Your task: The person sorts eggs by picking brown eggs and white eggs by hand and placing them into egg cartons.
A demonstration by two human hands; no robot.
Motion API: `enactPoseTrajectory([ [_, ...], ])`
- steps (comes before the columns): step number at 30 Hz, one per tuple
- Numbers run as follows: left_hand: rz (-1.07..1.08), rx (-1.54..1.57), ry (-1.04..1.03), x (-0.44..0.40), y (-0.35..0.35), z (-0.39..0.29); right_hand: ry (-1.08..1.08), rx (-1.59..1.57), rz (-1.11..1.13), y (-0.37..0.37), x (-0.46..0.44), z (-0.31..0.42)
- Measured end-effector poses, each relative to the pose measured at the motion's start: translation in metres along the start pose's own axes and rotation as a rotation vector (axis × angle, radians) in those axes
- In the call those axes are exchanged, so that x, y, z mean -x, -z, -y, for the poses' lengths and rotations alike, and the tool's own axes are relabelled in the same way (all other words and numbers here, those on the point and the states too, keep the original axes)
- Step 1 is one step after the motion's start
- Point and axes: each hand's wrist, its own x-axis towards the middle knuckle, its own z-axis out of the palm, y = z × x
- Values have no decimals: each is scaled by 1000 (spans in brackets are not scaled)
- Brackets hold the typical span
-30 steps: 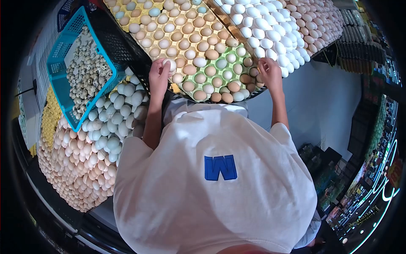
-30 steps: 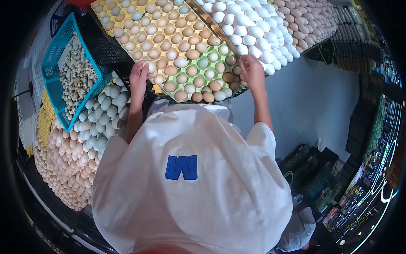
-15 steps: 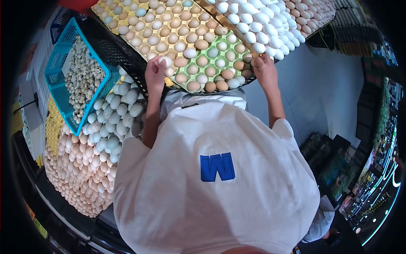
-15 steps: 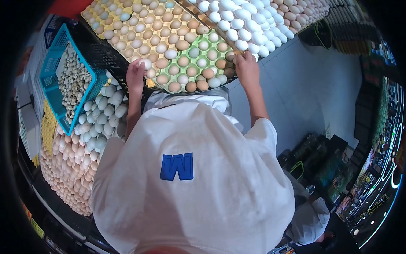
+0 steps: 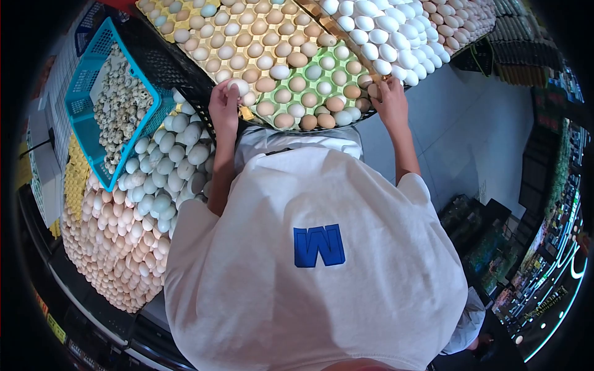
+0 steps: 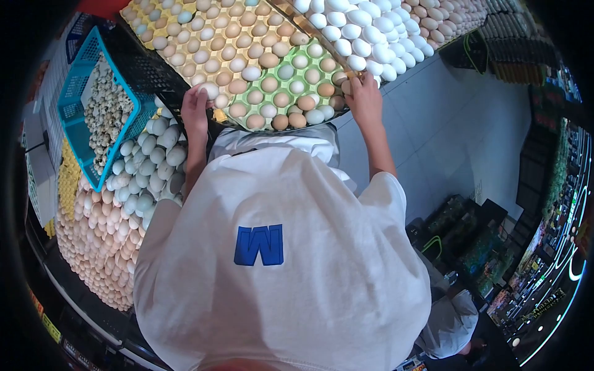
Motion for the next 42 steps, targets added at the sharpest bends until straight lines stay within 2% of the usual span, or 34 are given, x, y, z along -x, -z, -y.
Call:
enactPoseTrajectory([
  [3,6,-2,-16,1,-3,-2,-6,-150,-12,4,6,-8],
  [5,12,2,-13,0,-4,0,-164,-353,103,12,12,-11],
  [9,-3,35,-12,-1,-11,0,-232,-365,39,32,17,-17],
  [12,-32,25,-44,-2,-13,7,-295,-511,-90,42,18,-31],
  [15,-19,27,-57,-2,-12,12,-330,-517,-58,48,16,-33],
  [19,-11,5,-74,-3,-14,11,-234,-441,31,36,16,-10],
  [22,-31,5,-46,3,-18,0,-163,-227,135,16,17,-4],
  [26,12,-78,-77,5,-9,10,-165,-238,130,10,14,-5],
  [29,7,-54,-81,3,-10,11,-170,-278,94,12,6,1],
  [32,-44,-47,-97,5,-13,9,-86,-408,34,9,-10,20],
  [33,-77,-58,-120,4,-14,8,-80,-405,34,6,-16,25],
  [36,-95,-109,-149,5,-14,6,75,-275,-149,-3,-38,34],
  [39,-138,-123,-180,6,-17,7,33,-324,-81,-3,-59,36],
  [40,-151,-119,-184,5,-17,8,68,-364,-125,-7,-67,34],
  [42,-129,-257,-253,6,-17,14,78,-403,-104,-12,-82,37],
])
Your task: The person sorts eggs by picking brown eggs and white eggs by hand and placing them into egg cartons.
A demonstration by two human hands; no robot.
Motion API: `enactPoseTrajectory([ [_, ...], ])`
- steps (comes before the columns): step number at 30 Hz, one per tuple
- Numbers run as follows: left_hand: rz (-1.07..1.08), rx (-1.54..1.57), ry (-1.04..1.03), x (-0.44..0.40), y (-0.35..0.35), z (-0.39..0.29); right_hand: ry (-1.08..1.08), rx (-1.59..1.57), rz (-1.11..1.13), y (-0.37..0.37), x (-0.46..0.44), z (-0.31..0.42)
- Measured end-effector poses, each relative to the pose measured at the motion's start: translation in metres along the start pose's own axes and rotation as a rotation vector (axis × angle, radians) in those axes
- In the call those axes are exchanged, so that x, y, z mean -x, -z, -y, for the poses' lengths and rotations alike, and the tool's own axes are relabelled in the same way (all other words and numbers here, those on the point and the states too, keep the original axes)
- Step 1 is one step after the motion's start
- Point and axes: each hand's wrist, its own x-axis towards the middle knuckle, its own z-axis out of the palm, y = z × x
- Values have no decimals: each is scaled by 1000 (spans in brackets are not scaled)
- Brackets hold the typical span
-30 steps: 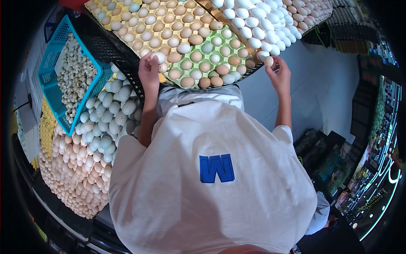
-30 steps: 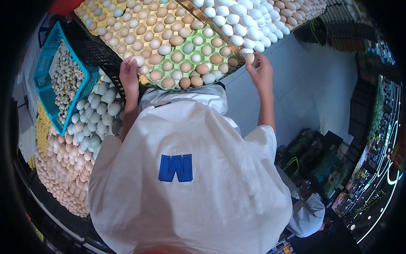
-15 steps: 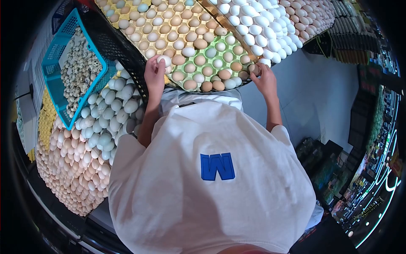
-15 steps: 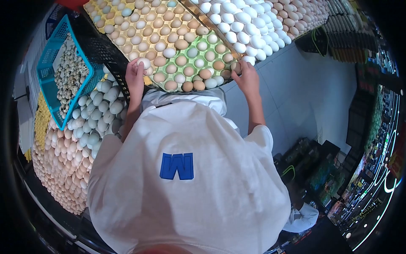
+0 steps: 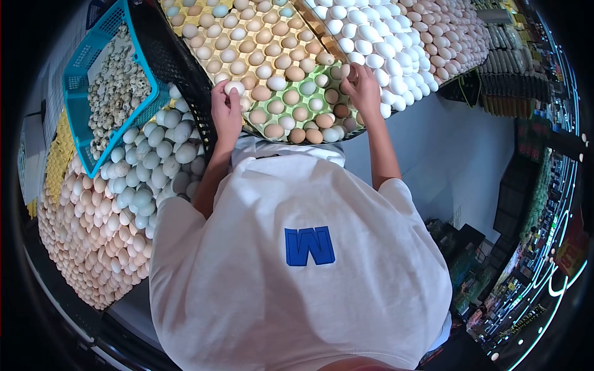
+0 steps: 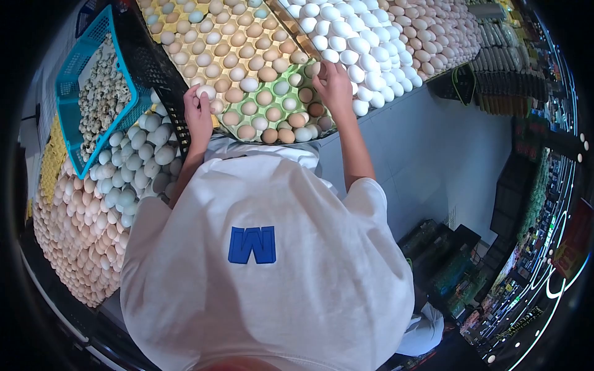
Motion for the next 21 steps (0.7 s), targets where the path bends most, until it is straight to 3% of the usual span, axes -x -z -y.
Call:
enactPoseTrajectory([
  [4,33,-262,-68,1,2,2,46,24,-12,-25,-28,2],
  [10,18,-261,-89,3,2,-6,273,329,-125,-54,-67,4],
  [21,23,-115,13,-4,-1,-5,294,295,-141,-68,-77,5],
])
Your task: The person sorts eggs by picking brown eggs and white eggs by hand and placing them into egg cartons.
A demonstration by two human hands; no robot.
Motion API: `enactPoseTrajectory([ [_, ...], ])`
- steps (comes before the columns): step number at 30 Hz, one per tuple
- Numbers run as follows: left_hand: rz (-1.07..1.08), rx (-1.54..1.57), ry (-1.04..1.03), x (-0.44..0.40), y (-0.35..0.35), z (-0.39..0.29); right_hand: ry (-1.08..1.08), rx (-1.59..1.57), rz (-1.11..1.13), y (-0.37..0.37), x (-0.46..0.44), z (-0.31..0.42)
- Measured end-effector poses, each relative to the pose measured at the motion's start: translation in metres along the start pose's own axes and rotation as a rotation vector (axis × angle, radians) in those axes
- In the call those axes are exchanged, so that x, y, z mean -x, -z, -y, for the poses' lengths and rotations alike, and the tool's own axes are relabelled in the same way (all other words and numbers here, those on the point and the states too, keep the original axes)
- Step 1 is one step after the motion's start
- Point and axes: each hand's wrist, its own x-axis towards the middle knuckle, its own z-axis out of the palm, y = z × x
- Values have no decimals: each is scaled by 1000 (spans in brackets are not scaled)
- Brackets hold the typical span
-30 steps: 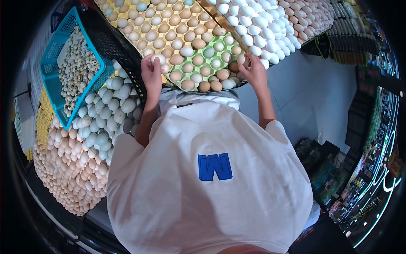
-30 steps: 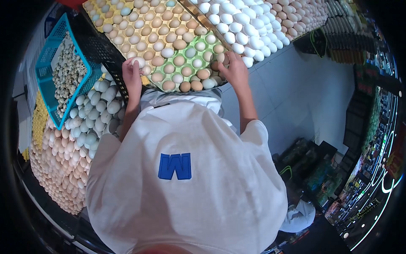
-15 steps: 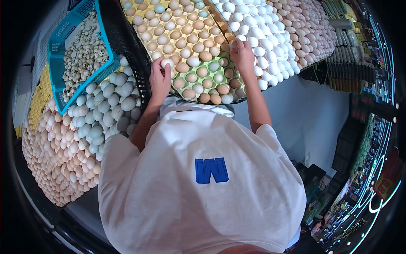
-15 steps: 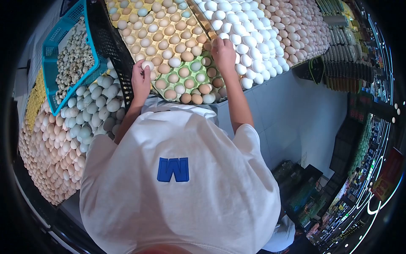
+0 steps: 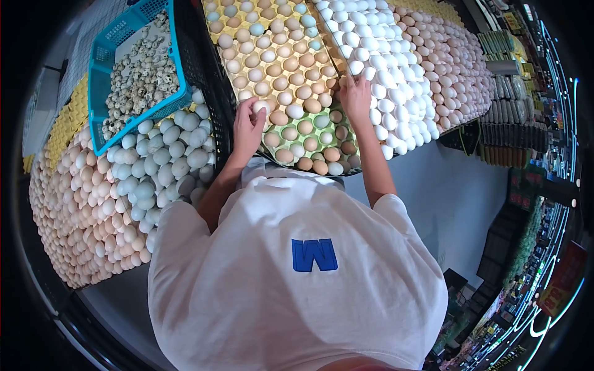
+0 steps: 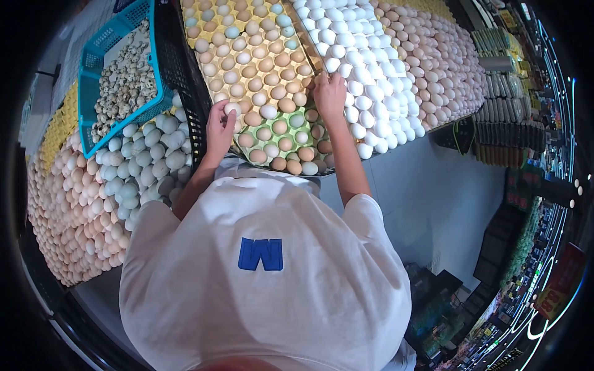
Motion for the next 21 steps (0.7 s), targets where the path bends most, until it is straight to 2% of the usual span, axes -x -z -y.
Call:
enactPoseTrajectory([
  [2,51,-33,-124,-8,-8,-14,-12,-26,-6,5,1,-2],
  [7,289,-3,-119,-56,-57,-50,-69,-58,-14,17,8,-4],
  [9,384,-137,-208,-80,-83,-60,-64,-79,-63,18,13,-5],
  [14,396,-148,-445,-129,-158,-41,-94,-37,-114,22,7,6],
  [18,450,-229,-394,-144,-183,-32,-134,-51,-132,15,9,2],
  [20,476,-220,-270,-143,-186,-31,-136,-47,-175,9,12,0],
  [21,464,-208,-306,-143,-187,-30,-136,-52,-178,9,12,0],
])
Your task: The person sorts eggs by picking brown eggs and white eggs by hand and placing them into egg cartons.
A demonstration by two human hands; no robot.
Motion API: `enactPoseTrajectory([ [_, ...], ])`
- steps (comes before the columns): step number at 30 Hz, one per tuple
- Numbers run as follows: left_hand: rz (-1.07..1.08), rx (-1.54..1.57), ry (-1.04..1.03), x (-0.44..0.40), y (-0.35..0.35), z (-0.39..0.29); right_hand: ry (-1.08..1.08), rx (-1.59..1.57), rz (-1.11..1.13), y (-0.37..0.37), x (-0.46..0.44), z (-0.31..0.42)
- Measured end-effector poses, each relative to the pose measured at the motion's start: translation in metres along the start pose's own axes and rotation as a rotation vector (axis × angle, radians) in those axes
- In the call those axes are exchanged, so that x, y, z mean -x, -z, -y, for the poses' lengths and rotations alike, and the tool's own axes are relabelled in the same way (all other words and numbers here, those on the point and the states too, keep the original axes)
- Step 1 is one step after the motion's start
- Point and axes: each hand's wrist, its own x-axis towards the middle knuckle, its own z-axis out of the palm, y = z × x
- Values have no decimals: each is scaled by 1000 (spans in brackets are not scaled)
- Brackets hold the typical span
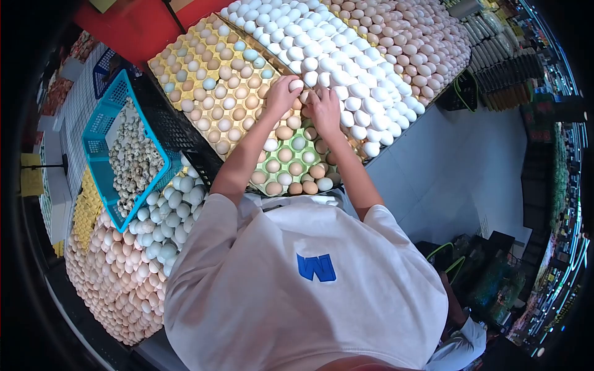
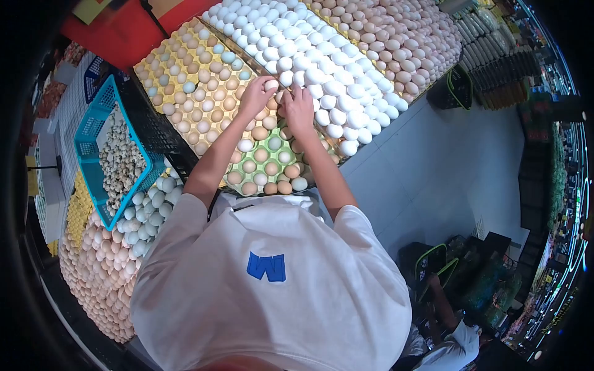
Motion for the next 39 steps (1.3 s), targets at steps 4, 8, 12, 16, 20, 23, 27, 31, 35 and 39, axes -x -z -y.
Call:
enactPoseTrajectory([
  [4,55,-57,-41,-1,-3,5,-6,-25,1,-5,0,0],
  [8,168,85,71,-3,-1,24,28,-33,-38,-8,-1,-4],
  [12,124,17,-131,-2,5,19,-9,-72,-37,4,0,-4],
  [16,105,-48,-71,1,13,11,-115,-130,-12,28,16,-17],
  [20,-37,-137,-123,7,13,13,-154,-189,-63,66,49,-35],
  [23,-106,-177,-232,19,14,0,-230,-256,62,100,77,-34],
  [27,159,72,-234,63,12,-43,-403,-297,336,132,104,-16],
  [31,692,93,-233,109,17,-72,-334,-343,583,148,112,11],
  [35,965,11,-432,136,8,-65,-145,-390,565,141,125,20],
  [39,913,-8,-424,146,5,-62,-90,-358,623,140,127,30],
])
